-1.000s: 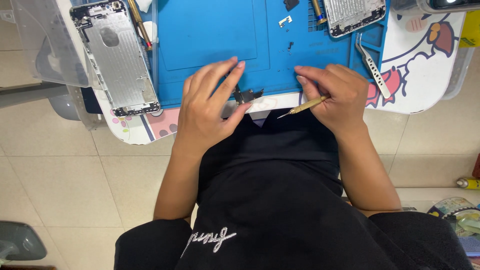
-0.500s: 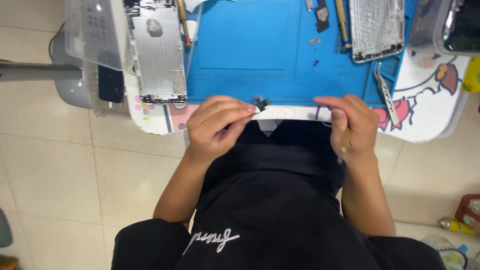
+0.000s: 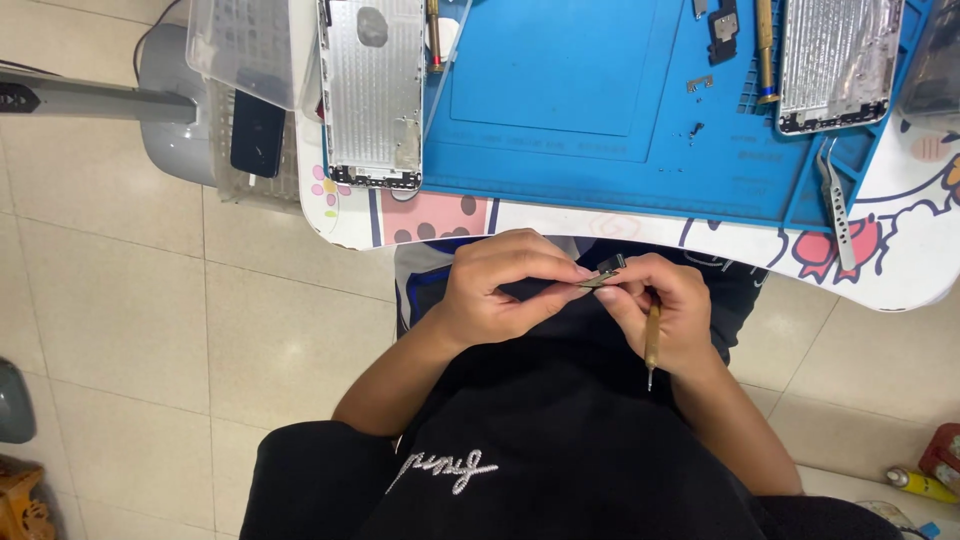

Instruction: Disassembling and repairing small components inside an opened smartphone housing using standard tools on a repair mat.

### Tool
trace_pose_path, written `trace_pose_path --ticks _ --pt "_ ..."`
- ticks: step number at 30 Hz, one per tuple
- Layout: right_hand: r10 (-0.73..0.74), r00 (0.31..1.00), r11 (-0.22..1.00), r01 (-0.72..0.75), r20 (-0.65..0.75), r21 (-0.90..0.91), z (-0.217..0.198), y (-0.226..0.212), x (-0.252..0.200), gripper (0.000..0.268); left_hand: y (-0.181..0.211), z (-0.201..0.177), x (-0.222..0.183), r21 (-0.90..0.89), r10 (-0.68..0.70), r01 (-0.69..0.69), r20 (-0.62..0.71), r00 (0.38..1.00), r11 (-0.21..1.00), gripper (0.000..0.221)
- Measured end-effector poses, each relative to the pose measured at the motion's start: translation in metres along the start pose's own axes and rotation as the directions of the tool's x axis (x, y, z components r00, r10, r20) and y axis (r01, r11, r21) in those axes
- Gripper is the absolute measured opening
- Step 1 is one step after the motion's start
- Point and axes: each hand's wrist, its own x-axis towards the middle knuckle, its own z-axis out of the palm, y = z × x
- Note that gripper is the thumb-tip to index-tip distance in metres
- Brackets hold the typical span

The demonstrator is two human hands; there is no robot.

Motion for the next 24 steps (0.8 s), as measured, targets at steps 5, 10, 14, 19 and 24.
trace_pose_path --ticks 5,10,14,19,24 --pt "-0.006 0.998 0.996 -0.001 -0.07 -0.089 -0.006 -0.004 0.002 0.014 -0.001 0.003 0.003 -0.056 -0.054 0.054 0.018 0.998 0.997 0.022" --pt "-0.036 0.995 0.996 0.028 -0.093 -0.086 -0.016 0.007 -0.006 0.009 0.0 0.01 0.011 -0.028 -0.055 0.056 0.021 0.998 0.998 0.018" --pt "-0.079 0.985 0.996 0.085 -0.156 0.032 -0.022 0.003 -0.008 0.008 -0.003 0.023 0.021 -0.101 -0.095 0.108 0.124 0.988 0.989 0.019" --pt "-0.049 0.992 0.999 0.049 -0.117 0.001 -0.039 0.012 -0.017 0.017 -0.015 0.043 0.029 -0.173 -0.094 0.128 0.191 0.977 0.976 0.025" --pt "-0.059 0.969 0.933 0.139 -0.241 0.331 -0.047 0.013 -0.024 0.027 -0.008 0.049 0.055 -0.23 -0.182 0.229 0.208 0.961 0.946 0.027"
